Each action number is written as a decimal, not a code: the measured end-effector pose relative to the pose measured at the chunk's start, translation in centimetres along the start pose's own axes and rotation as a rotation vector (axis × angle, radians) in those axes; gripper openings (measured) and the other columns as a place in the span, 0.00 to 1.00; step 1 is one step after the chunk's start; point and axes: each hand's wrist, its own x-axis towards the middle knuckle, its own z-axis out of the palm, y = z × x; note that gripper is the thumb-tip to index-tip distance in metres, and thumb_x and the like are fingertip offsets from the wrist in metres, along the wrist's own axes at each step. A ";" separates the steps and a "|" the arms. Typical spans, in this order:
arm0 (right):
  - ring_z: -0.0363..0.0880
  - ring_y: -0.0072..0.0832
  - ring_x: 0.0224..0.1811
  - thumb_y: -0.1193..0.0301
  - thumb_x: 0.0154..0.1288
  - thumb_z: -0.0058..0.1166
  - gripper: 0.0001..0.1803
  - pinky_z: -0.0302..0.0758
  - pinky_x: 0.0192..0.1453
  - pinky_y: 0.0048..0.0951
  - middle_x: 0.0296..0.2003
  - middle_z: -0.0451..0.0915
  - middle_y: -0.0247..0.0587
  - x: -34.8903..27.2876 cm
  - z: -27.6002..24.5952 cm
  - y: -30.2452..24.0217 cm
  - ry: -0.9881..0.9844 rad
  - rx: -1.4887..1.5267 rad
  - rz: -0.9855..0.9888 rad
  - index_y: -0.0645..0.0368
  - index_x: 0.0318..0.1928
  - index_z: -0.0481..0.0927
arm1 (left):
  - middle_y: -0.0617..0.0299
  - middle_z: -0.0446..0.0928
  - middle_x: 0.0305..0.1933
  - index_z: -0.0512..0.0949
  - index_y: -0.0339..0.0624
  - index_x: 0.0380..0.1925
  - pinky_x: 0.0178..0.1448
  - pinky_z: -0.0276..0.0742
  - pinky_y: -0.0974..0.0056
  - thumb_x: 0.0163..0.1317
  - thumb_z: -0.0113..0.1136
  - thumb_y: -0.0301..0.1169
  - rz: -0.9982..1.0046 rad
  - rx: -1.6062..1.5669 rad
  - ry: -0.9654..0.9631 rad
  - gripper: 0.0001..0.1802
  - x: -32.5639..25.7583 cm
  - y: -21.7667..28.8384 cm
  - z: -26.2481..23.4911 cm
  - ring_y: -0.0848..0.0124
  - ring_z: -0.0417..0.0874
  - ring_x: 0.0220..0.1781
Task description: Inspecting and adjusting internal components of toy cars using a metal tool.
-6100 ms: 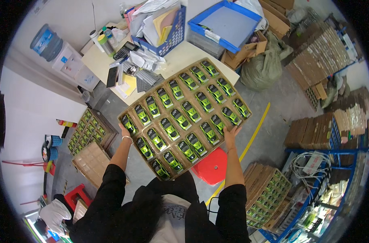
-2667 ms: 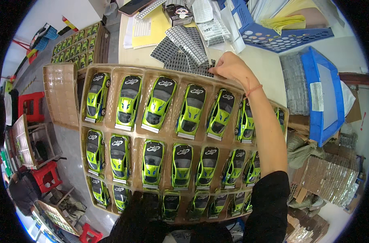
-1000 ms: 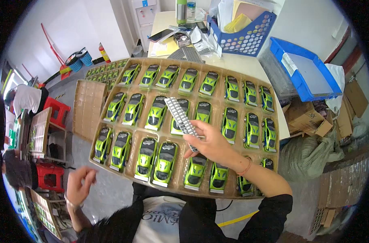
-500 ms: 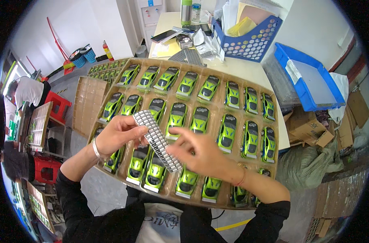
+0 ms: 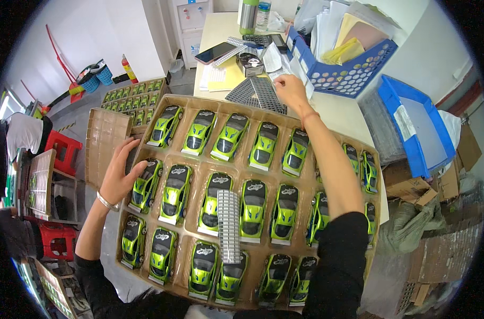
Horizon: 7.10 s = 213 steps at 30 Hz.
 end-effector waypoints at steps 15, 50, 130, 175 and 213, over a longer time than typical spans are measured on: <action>0.86 0.50 0.45 0.63 0.57 0.60 0.11 0.81 0.53 0.42 0.40 0.87 0.51 5.3 4.5 -0.3 -0.126 -0.187 0.315 0.52 0.37 0.91 | 0.42 0.64 0.74 0.52 0.39 0.76 0.75 0.62 0.57 0.78 0.45 0.30 -0.208 -0.355 -0.051 0.30 -1.8 -1.6 4.2 0.50 0.66 0.76; 0.83 0.17 0.34 0.72 0.76 0.52 0.17 0.79 0.36 0.16 0.39 0.85 0.39 -27.9 -17.5 -9.9 -0.221 1.249 0.640 0.64 0.61 0.76 | 0.56 0.82 0.54 0.78 0.40 0.58 0.66 0.70 0.57 0.66 0.63 0.31 -0.077 0.021 0.387 0.21 -2.7 1.8 1.6 0.58 0.79 0.58; 0.80 0.32 0.39 0.73 0.56 0.59 0.12 0.78 0.59 0.46 0.39 0.79 0.39 -36.1 -9.9 -23.2 -0.008 -0.257 -0.668 0.55 0.43 0.83 | 0.45 0.85 0.49 0.76 0.43 0.53 0.55 0.81 0.47 0.48 0.73 0.37 -0.175 0.440 -0.142 0.30 11.3 0.9 4.6 0.48 0.86 0.51; 0.80 0.36 0.46 0.72 0.53 0.60 0.14 0.78 0.60 0.46 0.40 0.79 0.37 -36.4 -11.4 -19.3 -0.112 -0.270 -0.637 0.55 0.43 0.83 | 0.66 0.80 0.29 0.83 0.34 0.39 0.34 0.72 0.71 0.57 0.77 0.44 0.012 -0.597 0.113 0.23 0.1 15.6 -2.2 0.81 0.76 0.29; 0.77 0.18 0.25 0.56 0.81 0.44 0.27 0.73 0.31 0.20 0.25 0.82 0.39 -33.0 -9.5 -19.8 -0.234 0.898 0.475 0.67 0.36 0.85 | 0.68 0.84 0.39 0.80 0.38 0.45 0.37 0.78 0.76 0.59 0.76 0.32 0.186 -0.603 0.079 0.18 -1.4 20.7 3.9 0.83 0.84 0.41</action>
